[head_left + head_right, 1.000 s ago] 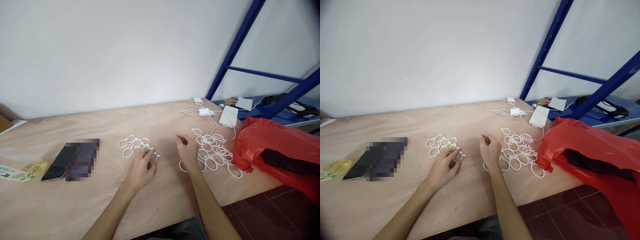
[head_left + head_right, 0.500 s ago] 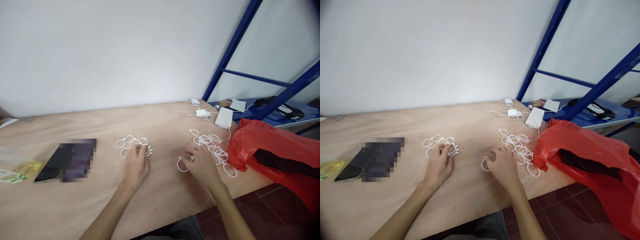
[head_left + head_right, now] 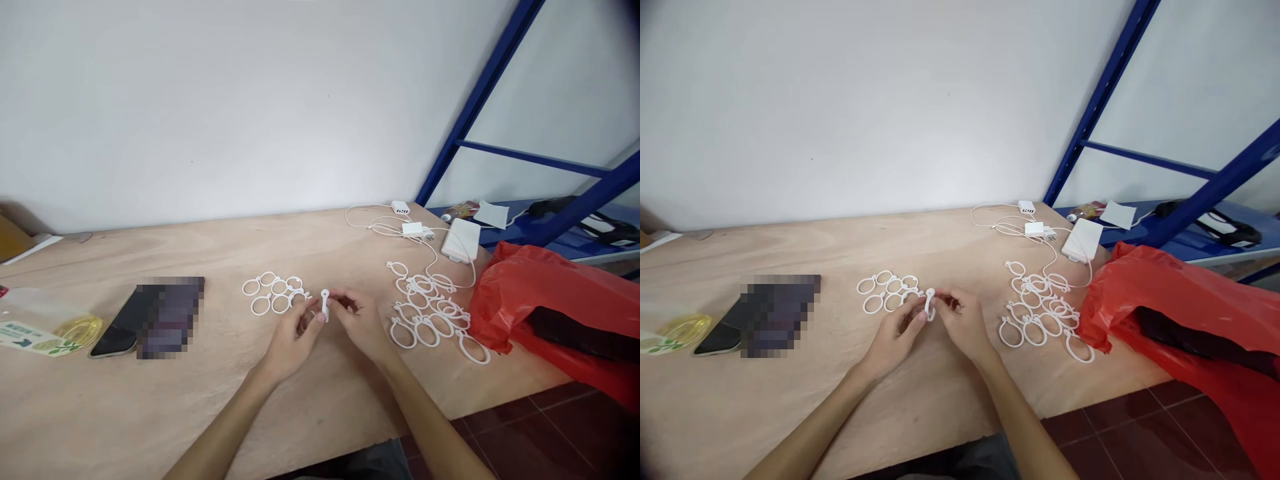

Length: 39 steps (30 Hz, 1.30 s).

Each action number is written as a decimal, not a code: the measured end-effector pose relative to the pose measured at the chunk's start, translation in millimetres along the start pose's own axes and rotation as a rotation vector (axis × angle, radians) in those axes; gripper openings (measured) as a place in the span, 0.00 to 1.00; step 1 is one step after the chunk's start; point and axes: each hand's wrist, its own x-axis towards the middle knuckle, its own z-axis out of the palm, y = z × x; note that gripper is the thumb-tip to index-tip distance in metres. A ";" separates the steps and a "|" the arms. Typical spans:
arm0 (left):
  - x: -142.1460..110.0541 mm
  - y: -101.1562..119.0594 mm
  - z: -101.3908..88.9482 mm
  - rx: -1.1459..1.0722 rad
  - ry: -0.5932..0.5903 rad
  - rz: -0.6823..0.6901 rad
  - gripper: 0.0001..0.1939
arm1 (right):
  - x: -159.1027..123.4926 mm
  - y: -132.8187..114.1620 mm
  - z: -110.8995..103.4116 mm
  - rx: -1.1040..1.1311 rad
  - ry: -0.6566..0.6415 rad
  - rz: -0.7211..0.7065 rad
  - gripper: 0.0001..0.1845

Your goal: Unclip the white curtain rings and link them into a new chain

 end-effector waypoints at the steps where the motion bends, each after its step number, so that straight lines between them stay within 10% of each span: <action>1: 0.5 1.3 -0.8 -0.029 -0.014 -0.009 0.19 | 1.8 -1.7 6.2 0.059 -0.003 0.004 0.09; 15: -1.6 0.1 -2.0 -0.027 0.126 0.091 0.18 | 1.4 -12.5 12.0 0.412 -0.136 0.077 0.09; 34: -1.5 3.5 -5.2 0.140 0.061 0.146 0.12 | -1.1 -13.9 12.5 0.301 -0.103 0.046 0.12; 39: -1.7 -8.1 -6.3 0.385 0.086 0.272 0.19 | 0.9 -6.8 -5.7 -0.024 0.114 -0.004 0.13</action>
